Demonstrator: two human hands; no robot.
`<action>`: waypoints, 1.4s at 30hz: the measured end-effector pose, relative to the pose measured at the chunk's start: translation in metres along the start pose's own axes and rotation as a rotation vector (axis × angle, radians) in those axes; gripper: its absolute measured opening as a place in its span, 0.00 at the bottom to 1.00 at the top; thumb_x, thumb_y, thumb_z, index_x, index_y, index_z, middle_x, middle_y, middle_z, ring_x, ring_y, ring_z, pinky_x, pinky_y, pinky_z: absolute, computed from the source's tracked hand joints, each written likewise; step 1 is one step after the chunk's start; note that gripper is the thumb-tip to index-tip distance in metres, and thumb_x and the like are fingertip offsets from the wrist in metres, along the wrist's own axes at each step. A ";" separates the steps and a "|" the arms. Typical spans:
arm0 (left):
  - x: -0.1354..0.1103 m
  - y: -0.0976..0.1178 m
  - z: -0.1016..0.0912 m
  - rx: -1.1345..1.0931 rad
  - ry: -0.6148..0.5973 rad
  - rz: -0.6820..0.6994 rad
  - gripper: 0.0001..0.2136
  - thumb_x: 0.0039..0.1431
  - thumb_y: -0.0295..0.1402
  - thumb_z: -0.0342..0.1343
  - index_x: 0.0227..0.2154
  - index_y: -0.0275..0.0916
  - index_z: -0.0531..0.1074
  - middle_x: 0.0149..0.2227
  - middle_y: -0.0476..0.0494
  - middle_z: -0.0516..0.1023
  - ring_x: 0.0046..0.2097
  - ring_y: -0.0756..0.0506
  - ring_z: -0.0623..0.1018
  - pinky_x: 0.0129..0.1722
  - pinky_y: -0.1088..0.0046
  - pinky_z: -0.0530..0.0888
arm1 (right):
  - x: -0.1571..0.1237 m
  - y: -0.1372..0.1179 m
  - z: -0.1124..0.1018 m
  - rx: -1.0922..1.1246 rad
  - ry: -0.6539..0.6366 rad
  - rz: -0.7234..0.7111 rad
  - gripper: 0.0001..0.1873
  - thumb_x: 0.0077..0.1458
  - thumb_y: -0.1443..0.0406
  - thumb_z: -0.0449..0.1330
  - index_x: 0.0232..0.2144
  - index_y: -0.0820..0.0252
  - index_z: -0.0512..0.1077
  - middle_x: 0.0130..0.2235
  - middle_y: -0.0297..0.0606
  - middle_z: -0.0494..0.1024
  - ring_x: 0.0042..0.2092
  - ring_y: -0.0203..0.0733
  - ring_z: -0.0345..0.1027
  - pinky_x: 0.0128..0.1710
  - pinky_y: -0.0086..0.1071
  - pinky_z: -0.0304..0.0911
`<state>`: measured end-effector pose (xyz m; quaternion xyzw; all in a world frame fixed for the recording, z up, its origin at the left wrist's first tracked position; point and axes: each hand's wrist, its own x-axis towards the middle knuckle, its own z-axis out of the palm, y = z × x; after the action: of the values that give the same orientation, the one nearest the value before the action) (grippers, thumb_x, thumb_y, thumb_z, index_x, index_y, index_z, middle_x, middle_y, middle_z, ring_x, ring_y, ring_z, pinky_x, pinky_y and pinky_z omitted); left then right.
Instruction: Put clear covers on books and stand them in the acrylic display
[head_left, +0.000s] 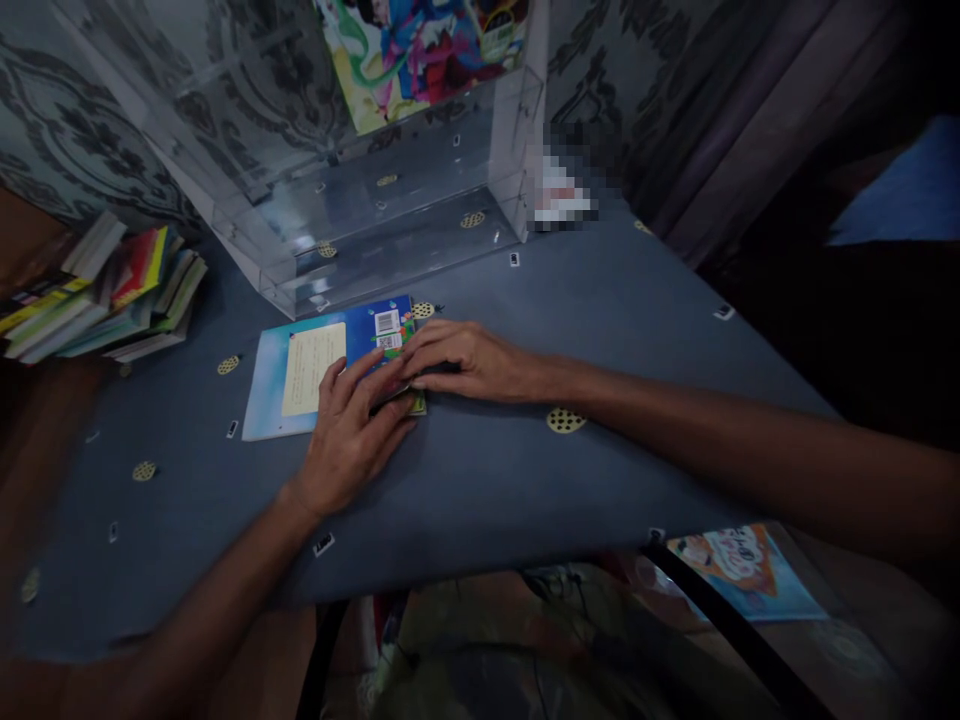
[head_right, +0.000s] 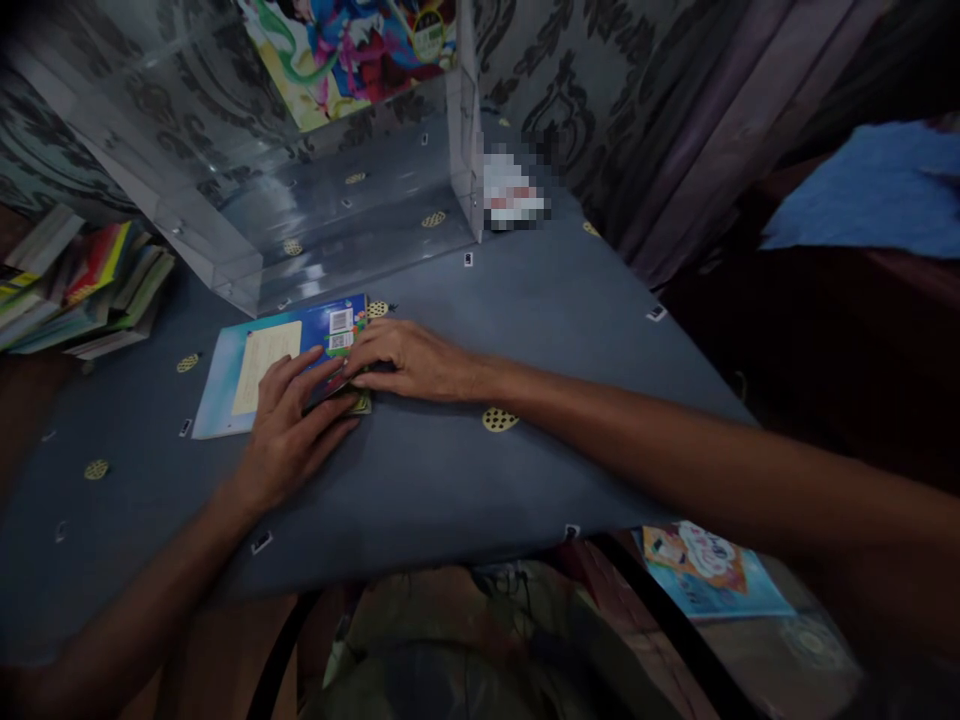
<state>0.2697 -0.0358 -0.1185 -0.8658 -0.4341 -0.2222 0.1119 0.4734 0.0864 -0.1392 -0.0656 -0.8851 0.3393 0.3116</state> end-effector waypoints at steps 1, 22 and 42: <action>0.000 0.000 0.000 -0.007 -0.004 -0.009 0.07 0.64 0.30 0.60 0.45 0.44 0.75 0.60 0.38 0.74 0.65 0.37 0.68 0.63 0.44 0.65 | 0.000 0.000 0.000 0.002 0.003 0.004 0.09 0.65 0.66 0.60 0.44 0.58 0.80 0.45 0.41 0.82 0.50 0.44 0.72 0.55 0.44 0.65; 0.002 -0.005 0.001 -0.039 0.021 -0.026 0.08 0.67 0.29 0.57 0.45 0.46 0.76 0.56 0.44 0.77 0.63 0.39 0.70 0.62 0.48 0.67 | -0.001 0.000 0.000 0.000 0.016 0.016 0.09 0.65 0.66 0.60 0.43 0.58 0.80 0.44 0.41 0.82 0.50 0.45 0.72 0.54 0.43 0.66; 0.006 -0.003 -0.004 0.009 0.130 -0.002 0.05 0.65 0.24 0.56 0.38 0.41 0.71 0.42 0.42 0.83 0.43 0.44 0.81 0.44 0.63 0.77 | -0.001 0.000 0.001 -0.045 0.024 0.010 0.14 0.59 0.68 0.62 0.48 0.61 0.79 0.46 0.44 0.81 0.51 0.47 0.72 0.55 0.45 0.66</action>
<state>0.2692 -0.0314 -0.1119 -0.8486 -0.4278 -0.2762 0.1436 0.4733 0.0859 -0.1404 -0.0812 -0.8884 0.3202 0.3189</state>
